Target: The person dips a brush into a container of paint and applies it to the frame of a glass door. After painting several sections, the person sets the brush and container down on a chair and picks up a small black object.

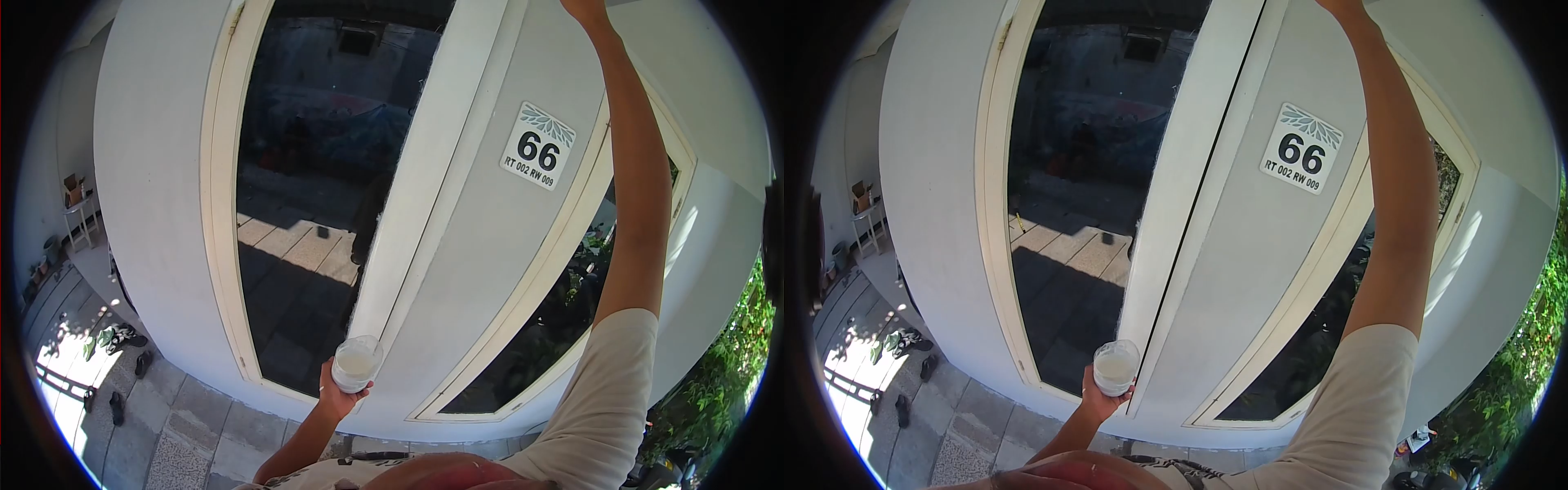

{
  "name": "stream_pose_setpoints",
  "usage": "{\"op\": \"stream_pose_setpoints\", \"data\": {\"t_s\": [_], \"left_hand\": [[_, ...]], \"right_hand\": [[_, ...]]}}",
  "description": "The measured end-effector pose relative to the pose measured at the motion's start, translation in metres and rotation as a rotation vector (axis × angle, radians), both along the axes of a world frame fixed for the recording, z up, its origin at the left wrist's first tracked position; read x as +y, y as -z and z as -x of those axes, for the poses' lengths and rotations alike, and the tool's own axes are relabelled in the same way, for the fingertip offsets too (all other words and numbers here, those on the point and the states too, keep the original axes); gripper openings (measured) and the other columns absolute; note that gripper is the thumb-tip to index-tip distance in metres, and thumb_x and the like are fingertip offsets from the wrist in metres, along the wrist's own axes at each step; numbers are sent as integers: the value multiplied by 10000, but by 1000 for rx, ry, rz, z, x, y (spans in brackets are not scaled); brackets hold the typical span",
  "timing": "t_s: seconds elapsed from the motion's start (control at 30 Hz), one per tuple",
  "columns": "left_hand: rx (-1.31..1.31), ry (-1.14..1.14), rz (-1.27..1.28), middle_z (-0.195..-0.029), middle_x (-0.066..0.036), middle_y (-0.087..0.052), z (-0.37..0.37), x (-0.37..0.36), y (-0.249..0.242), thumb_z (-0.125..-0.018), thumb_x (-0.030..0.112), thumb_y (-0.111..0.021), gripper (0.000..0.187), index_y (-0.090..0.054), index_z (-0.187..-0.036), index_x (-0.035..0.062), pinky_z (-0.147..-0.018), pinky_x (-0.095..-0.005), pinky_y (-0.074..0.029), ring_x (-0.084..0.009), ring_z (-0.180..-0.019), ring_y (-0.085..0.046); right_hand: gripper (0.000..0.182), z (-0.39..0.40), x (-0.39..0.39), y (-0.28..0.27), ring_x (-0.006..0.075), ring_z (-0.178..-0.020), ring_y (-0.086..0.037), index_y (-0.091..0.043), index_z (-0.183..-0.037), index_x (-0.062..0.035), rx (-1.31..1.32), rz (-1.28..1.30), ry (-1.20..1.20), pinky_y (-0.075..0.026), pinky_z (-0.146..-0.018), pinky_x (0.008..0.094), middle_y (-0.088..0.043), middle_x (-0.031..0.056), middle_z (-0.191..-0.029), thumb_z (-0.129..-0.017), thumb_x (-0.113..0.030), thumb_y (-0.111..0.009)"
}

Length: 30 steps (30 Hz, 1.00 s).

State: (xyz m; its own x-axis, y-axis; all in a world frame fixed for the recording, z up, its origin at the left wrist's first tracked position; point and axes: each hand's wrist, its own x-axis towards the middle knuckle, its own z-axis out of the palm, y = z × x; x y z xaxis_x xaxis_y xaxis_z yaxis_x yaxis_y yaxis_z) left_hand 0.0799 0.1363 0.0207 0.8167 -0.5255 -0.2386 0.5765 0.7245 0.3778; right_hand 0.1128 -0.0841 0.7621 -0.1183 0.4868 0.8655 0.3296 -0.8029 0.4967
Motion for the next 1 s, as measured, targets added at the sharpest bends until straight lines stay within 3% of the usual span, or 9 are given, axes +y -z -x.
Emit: {"op": "stream_pose_setpoints", "data": {"t_s": [0.27, 0.4, 0.5, 0.57, 0.7, 0.87, 1.0], "left_hand": [[-25, 11, 20, -1071, -126, -647, -5, 4, 9, -918, 586, -336, 614, -572, -1257, 131, -634, -387, -482, -327, -819, -629], [-23, 3, 11, -1082, -126, -644, -7, 5, 7, -917, 589, -337, 617, -572, -1258, 132, -636, -384, -482, -327, -829, -629], [-18, 4, 5, -1086, -123, -644, -8, 5, 6, -917, 591, -335, 617, -572, -1257, 134, -640, -383, -482, -328, -839, -628], [-26, 10, 16, -1085, -117, -643, -10, 5, 8, -916, 591, -334, 612, -575, -1253, 141, -645, -384, -484, -333, -843, -630], [-20, -3, 7, -1084, -113, -643, -10, 6, 10, -915, 589, -335, 603, -577, -1249, 148, -651, -387, -485, -336, -845, -630], [-13, -8, 21, -1099, -114, -640, -13, 10, 16, -914, 589, -333, 600, -577, -1250, 156, -655, -395, -486, -345, -853, -632], [-5, -6, 21, -1103, -114, -639, -14, 12, 13, -914, 589, -328, 601, -577, -1253, 159, -657, -396, -485, -349, -855, -631]], "right_hand": [[181, 17, 11, 11, 178, -744, -609, -700, -948, 14, 134, 64, 150, -497, -727, 306, -709, 92, -861, -906, -160, -676], [175, 11, 0, -13, 162, -743, -602, -702, -941, 11, 261, -37, 36, -495, -724, 301, -706, 80, -850, -910, -158, -669], [173, 4, -8, -33, 147, -747, -603, -699, -948, 17, 158, -36, 61, -493, -715, 300, -704, 91, -846, -913, -148, -659], [179, -1, -12, -41, 149, -734, -601, -689, -953, 27, -55, 4, 25, -489, -699, 299, -703, 101, -842, -910, -145, -662], [183, 4, -4, -27, 158, -727, -607, -684, -945, 36, -68, -74, 16, -490, -690, 303, -704, 105, -832, -905, -142, -669], [173, 2, -3, 9, 173, -731, -610, -685, -946, 33, 35, 166, 90, -494, -700, 320, -704, 103, -832, -901, -133, -665], [171, 14, -4, 9, 179, -741, -625, -688, -935, 27, 124, 107, 131, -501, -717, 318, -708, 114, -837, -899, -138, -665]]}}
